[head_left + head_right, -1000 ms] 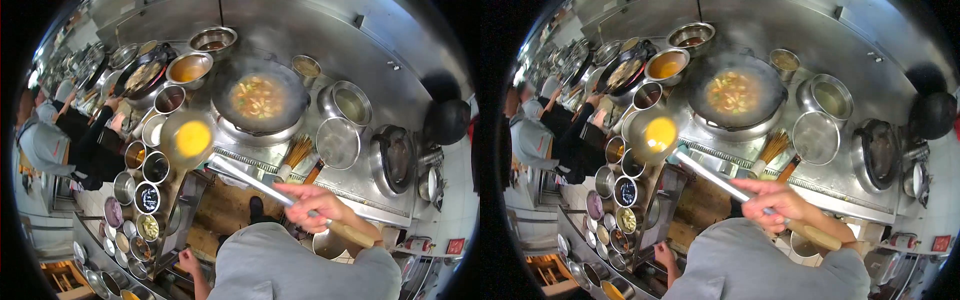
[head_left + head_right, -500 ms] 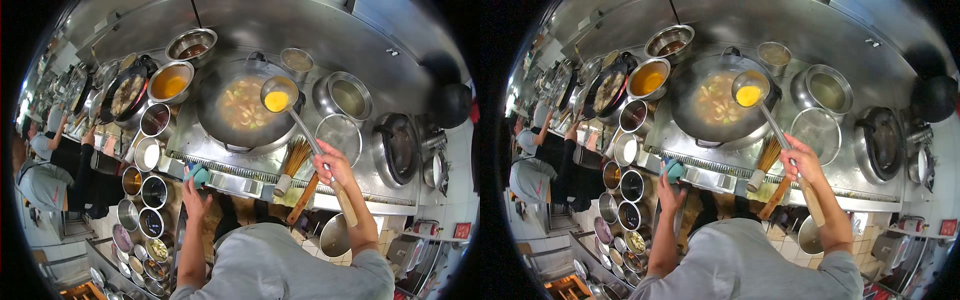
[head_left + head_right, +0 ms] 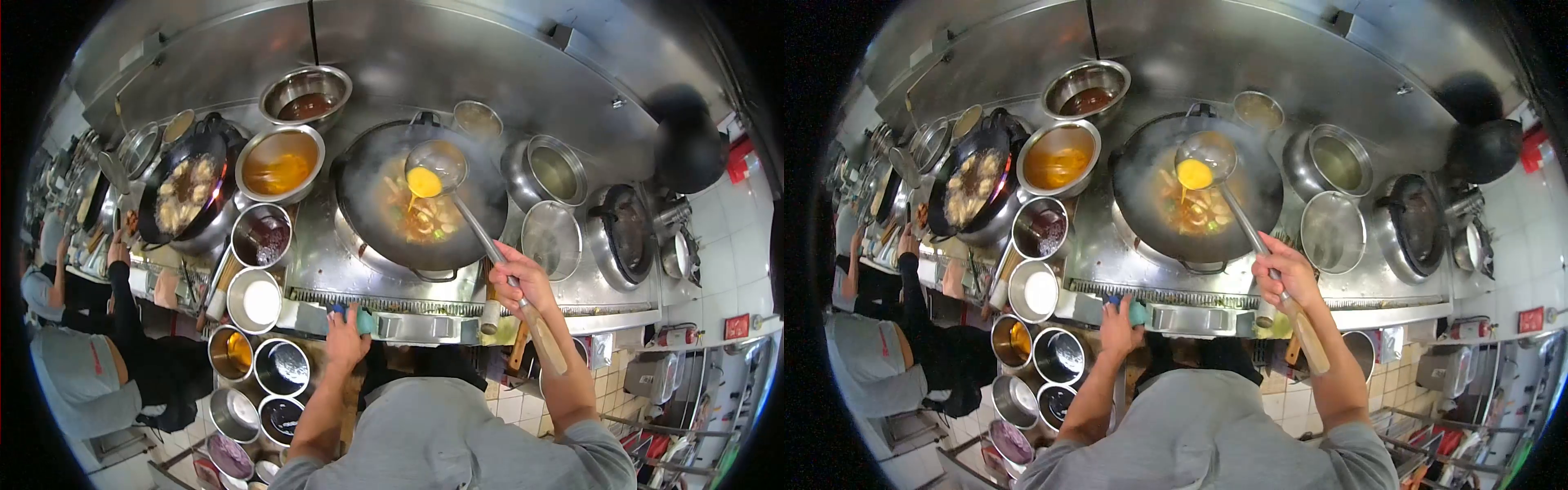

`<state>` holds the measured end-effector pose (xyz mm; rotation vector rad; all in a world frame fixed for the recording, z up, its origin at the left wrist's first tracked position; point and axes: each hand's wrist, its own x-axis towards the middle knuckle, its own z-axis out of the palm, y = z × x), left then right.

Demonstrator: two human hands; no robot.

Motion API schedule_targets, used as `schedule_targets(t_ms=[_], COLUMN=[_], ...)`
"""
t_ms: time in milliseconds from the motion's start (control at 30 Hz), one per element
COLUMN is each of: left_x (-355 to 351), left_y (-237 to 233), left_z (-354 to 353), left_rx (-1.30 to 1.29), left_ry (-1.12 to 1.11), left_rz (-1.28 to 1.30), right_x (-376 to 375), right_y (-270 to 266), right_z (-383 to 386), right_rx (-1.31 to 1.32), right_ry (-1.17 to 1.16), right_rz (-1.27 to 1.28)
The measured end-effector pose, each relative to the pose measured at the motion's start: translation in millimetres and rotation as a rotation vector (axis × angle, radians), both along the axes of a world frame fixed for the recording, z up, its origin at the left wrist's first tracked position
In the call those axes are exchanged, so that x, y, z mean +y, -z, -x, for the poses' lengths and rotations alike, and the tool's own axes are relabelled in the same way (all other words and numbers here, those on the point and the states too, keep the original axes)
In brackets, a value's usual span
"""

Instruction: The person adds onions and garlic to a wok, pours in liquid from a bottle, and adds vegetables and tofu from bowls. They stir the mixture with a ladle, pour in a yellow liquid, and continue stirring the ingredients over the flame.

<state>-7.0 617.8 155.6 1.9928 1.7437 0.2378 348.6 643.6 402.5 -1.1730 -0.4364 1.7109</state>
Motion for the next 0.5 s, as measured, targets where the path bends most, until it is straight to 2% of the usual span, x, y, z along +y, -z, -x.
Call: schedule_targets(t_ms=[133,267,500], left_x=[10.0,2.6,4.2], left_y=[-17.3,-9.9,-2.9], left_z=[8.0,8.5,12.7], left_rx=[-0.165,-0.103,-0.117], left_ry=[-0.102,-0.045,-0.016], left_rz=[0.134,-0.018,-0.011], right_x=[31.1,63.8,89.9], right_y=[-0.8,-5.1,-3.7], right_z=[29.3,45.1,25.6], right_rx=[0.081,0.043,-0.092], right_ry=[0.055,0.079,0.203], right_rz=[-0.022,-0.081,-0.116])
